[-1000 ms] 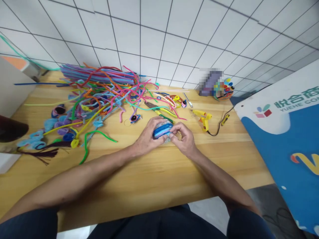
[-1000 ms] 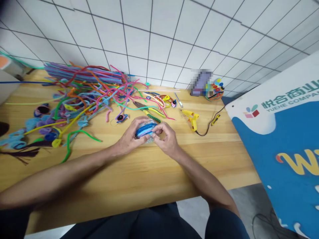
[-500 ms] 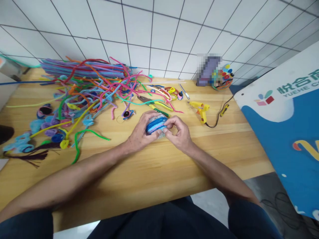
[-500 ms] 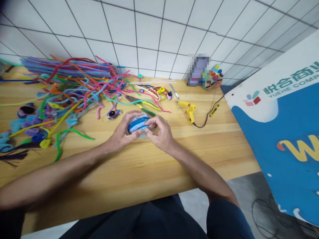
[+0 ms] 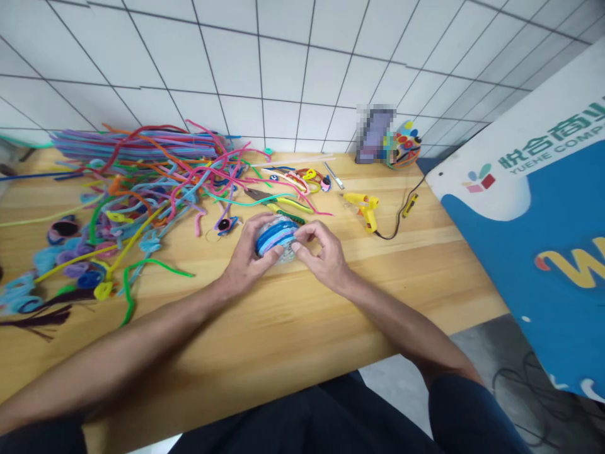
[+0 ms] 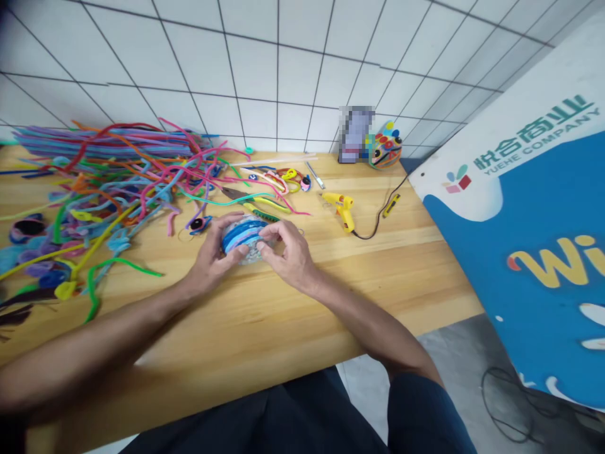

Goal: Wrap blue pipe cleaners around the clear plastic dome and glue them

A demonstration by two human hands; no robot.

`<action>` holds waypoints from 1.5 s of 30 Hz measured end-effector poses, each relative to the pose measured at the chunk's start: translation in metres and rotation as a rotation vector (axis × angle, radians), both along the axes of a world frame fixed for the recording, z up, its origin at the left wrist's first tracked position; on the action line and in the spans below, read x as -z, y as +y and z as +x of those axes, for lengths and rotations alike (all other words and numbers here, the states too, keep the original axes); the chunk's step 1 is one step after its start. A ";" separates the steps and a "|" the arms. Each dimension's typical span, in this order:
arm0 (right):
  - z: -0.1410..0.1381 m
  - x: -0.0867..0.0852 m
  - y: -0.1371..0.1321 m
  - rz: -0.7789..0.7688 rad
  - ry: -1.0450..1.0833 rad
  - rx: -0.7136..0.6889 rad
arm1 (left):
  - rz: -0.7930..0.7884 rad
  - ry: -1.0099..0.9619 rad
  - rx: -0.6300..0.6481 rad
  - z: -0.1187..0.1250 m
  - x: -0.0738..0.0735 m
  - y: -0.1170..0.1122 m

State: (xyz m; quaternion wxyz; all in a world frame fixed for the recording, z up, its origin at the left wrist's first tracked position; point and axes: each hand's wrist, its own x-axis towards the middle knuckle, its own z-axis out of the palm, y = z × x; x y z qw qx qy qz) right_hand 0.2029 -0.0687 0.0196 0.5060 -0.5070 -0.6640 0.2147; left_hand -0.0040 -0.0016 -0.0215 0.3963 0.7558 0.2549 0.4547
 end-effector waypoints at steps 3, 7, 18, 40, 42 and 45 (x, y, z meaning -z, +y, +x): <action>-0.002 -0.001 -0.001 -0.033 0.024 0.002 | -0.052 -0.017 0.016 0.000 0.003 0.002; -0.004 -0.001 -0.002 -0.036 0.051 0.006 | -0.053 -0.026 0.025 0.000 0.005 0.002; -0.011 -0.003 0.001 -0.043 0.016 0.069 | -0.053 -0.004 0.035 -0.001 0.004 0.002; 0.130 0.026 -0.028 -0.028 -0.005 0.726 | 0.031 0.075 0.045 -0.003 -0.002 0.000; 0.155 0.031 -0.016 -0.090 -0.093 0.760 | 0.030 0.074 0.048 -0.002 -0.002 0.000; 0.173 0.032 0.013 -0.355 -0.107 0.656 | 0.002 0.059 0.018 -0.003 -0.001 0.001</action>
